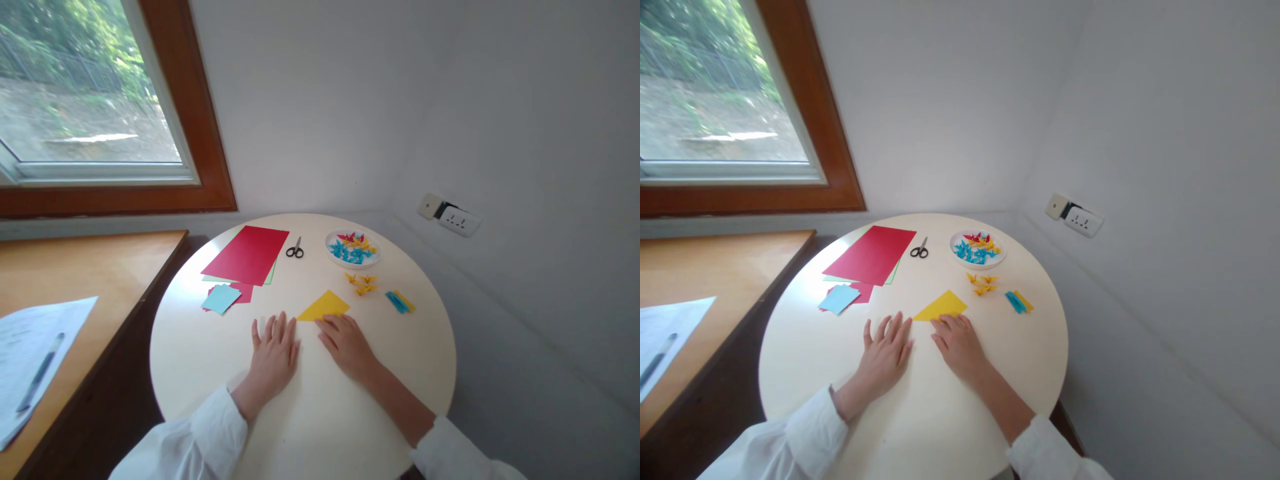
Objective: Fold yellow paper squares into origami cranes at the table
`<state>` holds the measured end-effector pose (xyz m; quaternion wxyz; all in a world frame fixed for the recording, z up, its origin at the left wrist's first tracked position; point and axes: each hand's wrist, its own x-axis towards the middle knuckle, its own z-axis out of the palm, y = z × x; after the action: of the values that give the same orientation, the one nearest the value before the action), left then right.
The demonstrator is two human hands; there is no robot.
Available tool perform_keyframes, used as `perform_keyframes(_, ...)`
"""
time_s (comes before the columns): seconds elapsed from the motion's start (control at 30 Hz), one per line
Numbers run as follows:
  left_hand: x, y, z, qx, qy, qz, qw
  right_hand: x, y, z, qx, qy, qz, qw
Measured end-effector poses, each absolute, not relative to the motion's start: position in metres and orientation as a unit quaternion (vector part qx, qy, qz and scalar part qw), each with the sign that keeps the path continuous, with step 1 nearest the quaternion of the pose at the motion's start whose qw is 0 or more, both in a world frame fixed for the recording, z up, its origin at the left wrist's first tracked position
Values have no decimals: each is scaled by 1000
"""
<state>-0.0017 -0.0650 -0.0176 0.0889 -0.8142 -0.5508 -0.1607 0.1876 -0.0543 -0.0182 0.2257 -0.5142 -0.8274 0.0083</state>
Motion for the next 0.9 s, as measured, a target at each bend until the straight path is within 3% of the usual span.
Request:
perform_keyframes(0.33,0,-52,-22,-913,-387,-127,24,186,-54,-17,-514,-831,6,211)
perform_keyframes(0.9,20,-52,-30,-872,-461,-160,30,189,-55,-26,-565,-785,-61,248)
